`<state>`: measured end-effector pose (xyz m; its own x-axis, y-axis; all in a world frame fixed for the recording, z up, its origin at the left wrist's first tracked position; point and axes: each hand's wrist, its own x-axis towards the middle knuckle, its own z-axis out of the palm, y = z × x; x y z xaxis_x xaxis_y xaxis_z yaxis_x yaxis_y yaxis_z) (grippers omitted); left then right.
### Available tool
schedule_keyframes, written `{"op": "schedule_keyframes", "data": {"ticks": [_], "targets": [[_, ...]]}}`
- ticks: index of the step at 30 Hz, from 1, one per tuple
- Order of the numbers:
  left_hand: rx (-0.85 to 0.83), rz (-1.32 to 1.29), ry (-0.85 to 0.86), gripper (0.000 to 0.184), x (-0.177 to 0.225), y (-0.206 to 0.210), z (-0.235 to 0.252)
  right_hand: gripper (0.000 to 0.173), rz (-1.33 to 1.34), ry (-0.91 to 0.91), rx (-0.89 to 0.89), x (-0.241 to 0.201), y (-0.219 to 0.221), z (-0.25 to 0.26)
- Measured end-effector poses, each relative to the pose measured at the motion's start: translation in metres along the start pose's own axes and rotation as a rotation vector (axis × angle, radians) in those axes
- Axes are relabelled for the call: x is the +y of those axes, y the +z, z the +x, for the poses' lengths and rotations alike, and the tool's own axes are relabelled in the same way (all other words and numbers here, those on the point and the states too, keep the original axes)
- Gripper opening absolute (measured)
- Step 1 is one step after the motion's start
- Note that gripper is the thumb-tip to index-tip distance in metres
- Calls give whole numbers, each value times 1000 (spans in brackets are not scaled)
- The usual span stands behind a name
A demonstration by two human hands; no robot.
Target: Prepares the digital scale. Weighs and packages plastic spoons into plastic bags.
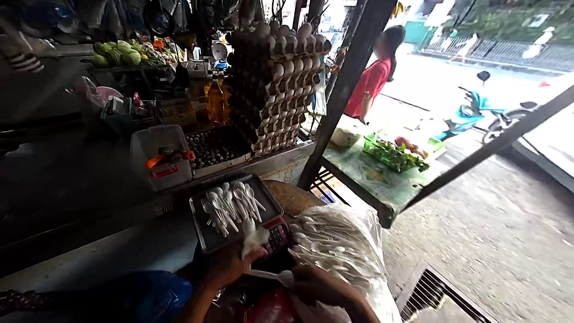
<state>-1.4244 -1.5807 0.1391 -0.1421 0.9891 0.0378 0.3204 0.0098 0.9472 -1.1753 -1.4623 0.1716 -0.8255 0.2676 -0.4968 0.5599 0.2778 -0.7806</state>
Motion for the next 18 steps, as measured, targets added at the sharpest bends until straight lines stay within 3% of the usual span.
{"op": "schedule_keyframes", "data": {"ticks": [2,4,7,9,11,15,18], "targets": [[-164,-24,-70,42,9,13,-14,27,123,-7,81,-13,2,15],[-173,-221,-143,35,7,23,-16,27,230,-65,201,-27,2,38],[163,-523,-203,37,-9,28,0,28,252,-123,370,-41,3,67],[421,-407,-239,55,-19,9,26,28,215,-120,440,-41,3,75],[552,-321,-308,64,-26,-17,58,27,231,-130,463,-36,3,75],[550,-391,-404,55,-29,-34,119,28,233,-112,460,-19,5,74],[560,-245,-531,66,-44,-31,152,29,238,-102,470,-2,7,70]]}}
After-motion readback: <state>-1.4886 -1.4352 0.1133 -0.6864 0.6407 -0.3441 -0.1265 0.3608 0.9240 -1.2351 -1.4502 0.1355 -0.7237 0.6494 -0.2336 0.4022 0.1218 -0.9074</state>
